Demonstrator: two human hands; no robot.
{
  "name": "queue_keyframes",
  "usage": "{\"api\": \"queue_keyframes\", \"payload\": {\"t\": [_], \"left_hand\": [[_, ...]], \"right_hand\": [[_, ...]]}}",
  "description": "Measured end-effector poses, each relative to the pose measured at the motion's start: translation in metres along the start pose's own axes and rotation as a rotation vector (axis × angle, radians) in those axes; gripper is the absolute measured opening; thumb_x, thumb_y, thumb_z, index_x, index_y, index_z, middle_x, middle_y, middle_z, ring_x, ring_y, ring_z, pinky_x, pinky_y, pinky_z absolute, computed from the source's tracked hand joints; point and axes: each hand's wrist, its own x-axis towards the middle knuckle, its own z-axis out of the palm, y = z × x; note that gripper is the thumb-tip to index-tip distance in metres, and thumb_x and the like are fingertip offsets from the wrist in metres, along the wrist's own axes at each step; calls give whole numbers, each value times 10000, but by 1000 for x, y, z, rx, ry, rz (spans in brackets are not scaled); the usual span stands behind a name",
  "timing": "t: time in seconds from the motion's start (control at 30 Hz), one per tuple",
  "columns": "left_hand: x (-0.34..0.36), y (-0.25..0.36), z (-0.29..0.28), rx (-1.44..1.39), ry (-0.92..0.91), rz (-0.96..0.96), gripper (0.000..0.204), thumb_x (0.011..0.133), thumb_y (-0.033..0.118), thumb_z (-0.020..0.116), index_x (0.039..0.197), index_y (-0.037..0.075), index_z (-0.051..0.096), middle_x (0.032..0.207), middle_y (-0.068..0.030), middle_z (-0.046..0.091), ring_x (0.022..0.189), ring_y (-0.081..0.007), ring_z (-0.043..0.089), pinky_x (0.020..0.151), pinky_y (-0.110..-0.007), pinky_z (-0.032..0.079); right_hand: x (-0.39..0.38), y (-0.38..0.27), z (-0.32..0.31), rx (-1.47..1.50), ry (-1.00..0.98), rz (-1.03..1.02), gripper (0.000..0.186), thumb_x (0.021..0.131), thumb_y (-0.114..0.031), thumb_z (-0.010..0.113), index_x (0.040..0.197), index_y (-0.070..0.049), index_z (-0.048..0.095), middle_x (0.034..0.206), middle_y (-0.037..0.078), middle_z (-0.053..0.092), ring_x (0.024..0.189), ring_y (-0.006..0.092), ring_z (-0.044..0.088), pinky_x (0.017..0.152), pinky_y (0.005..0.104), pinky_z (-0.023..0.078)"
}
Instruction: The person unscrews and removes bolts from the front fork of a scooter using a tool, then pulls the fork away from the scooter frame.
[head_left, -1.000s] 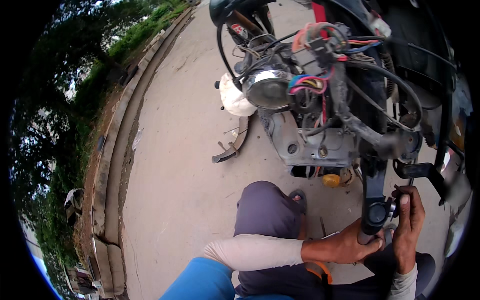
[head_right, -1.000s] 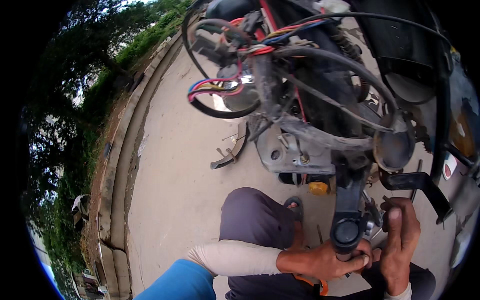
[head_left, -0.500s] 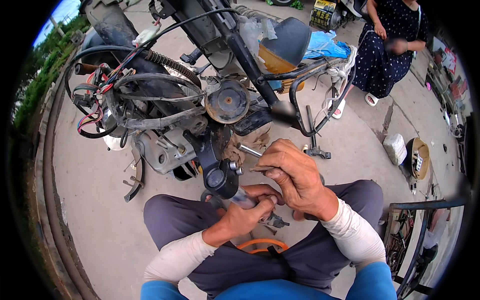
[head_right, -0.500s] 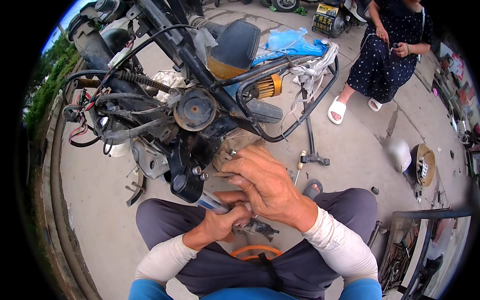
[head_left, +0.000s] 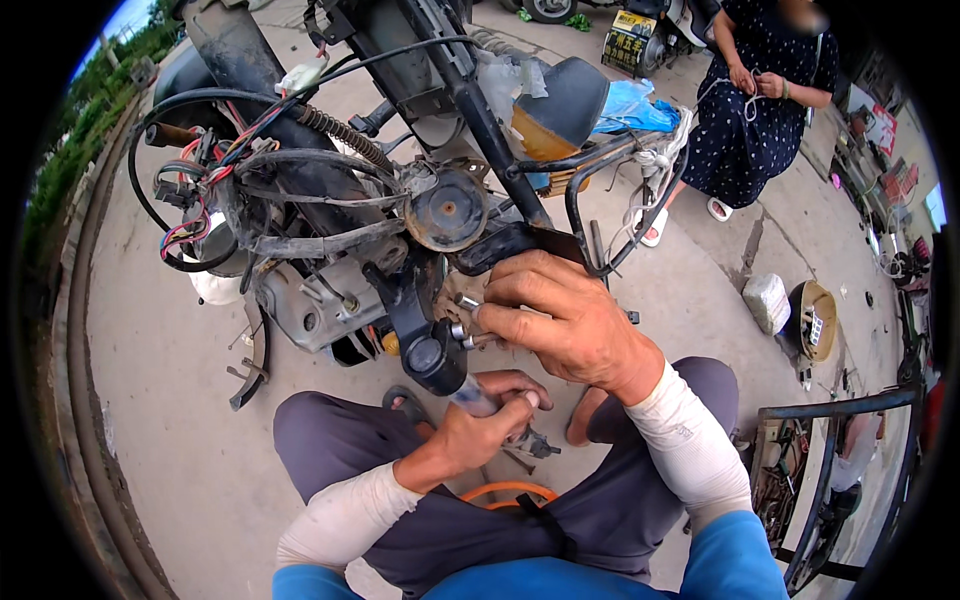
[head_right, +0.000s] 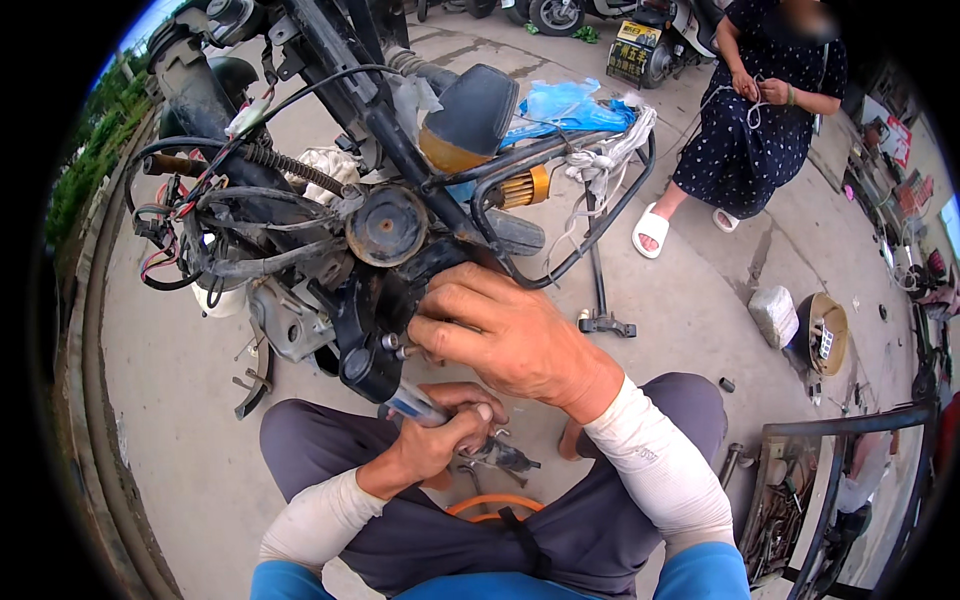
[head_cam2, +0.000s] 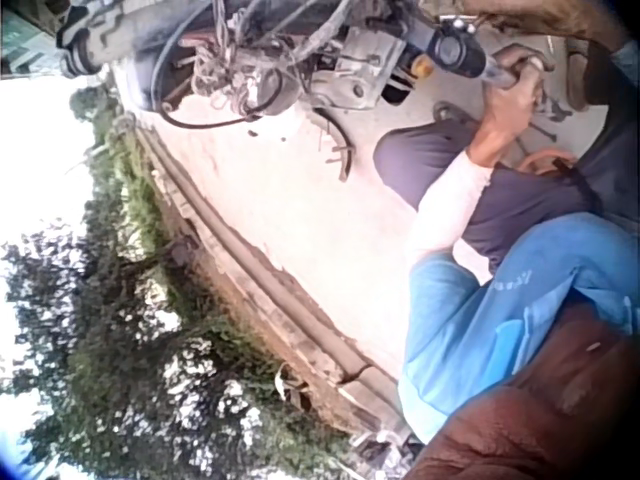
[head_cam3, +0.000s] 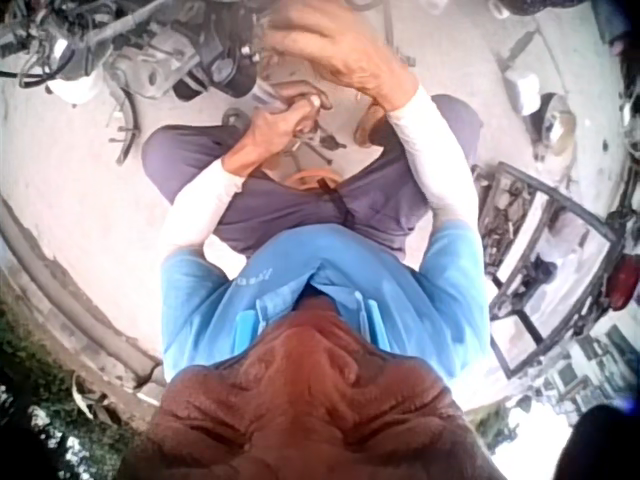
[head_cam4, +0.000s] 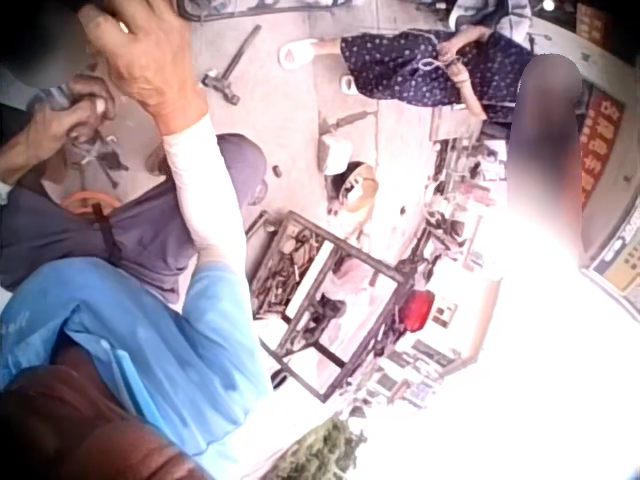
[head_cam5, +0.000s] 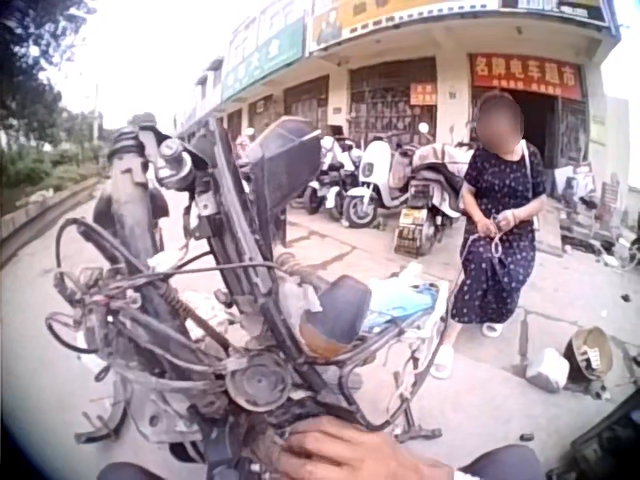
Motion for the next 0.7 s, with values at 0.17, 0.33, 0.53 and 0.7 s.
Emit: {"api": "queue_keyframes", "payload": {"t": [0.17,0.33,0.53,0.7], "left_hand": [[-4,-2,1,-10,22,12,172,943,83,506,935,-27,638,617,17,493,509,-48,420,490,-228,379],[-5,-7,-2,-44,30,38,154,922,72,516,931,-12,644,608,10,508,501,-56,443,476,-234,377],[7,-7,3,-94,88,12,120,913,72,584,933,-1,677,638,-1,563,510,-69,472,474,-239,376],[2,3,-4,-160,121,69,50,870,23,635,872,3,681,659,-20,578,517,-87,492,472,-246,381]], "right_hand": [[-6,3,10,123,1,14,217,784,-132,674,945,-4,604,817,124,563,760,306,579,649,397,467],[-11,-3,31,108,120,148,114,834,-83,622,865,-33,525,743,122,511,653,290,536,584,380,431],[25,-71,-6,927,45,1556,320,1043,-298,414,847,-63,507,636,-9,419,619,157,542,504,290,407],[36,-77,12,1056,141,1527,345,1037,-352,452,886,-53,535,666,-31,371,553,90,410,411,246,275]]}}
